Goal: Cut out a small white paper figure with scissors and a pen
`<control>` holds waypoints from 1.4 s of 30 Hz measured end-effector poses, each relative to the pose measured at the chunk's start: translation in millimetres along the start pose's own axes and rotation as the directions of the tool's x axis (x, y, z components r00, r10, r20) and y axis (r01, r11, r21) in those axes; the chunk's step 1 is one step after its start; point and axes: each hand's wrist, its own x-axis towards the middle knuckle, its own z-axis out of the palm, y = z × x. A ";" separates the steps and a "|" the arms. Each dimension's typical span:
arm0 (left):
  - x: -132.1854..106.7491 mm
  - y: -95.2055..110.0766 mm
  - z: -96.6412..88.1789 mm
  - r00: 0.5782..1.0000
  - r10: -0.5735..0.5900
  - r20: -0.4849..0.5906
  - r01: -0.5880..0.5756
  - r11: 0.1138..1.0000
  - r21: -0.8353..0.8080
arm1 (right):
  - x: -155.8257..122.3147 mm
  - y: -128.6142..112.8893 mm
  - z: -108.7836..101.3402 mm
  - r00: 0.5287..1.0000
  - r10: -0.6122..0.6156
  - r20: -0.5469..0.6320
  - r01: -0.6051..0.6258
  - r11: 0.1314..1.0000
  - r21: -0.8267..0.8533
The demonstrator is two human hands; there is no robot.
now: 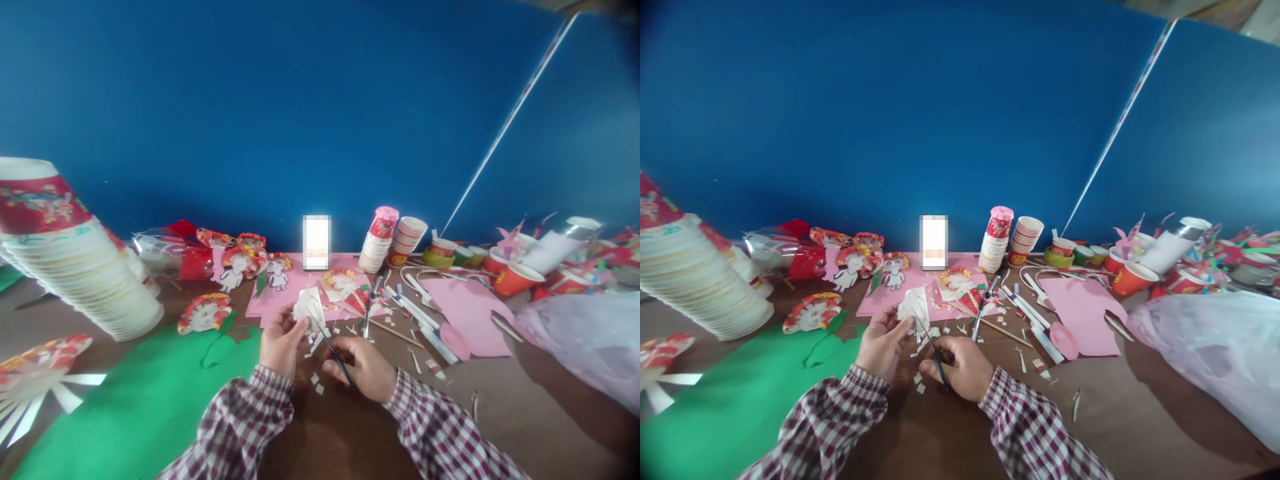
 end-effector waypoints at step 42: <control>4.6 -2.4 -4.8 0.999 0.042 0.013 -0.043 0.996 0.072 | 0.1 -0.5 -0.6 0.999 -0.018 0.032 0.020 0.998 -0.062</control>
